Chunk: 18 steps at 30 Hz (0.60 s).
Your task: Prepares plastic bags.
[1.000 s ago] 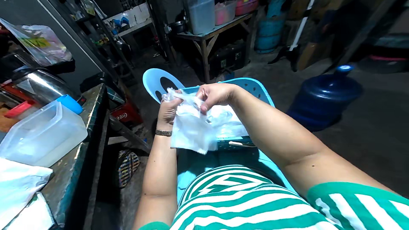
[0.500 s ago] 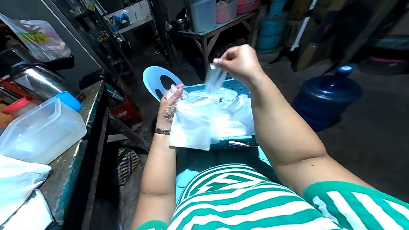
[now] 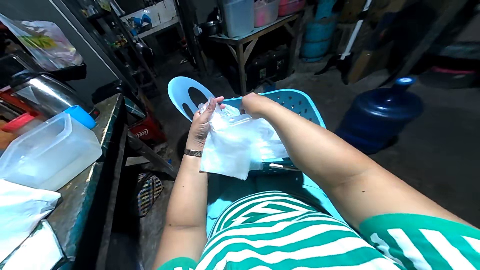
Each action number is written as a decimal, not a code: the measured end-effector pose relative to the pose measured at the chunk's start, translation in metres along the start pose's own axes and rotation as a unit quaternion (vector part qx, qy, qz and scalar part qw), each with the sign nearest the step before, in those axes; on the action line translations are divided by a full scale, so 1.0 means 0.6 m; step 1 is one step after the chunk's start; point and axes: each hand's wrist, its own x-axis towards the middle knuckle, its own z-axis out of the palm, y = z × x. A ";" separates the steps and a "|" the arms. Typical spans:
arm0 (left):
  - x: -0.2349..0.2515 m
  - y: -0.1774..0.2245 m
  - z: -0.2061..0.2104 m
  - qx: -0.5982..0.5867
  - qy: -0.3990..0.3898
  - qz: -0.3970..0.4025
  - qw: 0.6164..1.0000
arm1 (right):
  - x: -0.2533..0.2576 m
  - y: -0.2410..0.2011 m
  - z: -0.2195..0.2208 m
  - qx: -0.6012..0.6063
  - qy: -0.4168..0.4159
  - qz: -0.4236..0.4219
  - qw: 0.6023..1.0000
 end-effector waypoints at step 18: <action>-0.002 -0.001 0.008 0.077 0.098 0.053 0.991 | -0.044 -0.035 -0.024 0.314 0.090 -0.152 0.933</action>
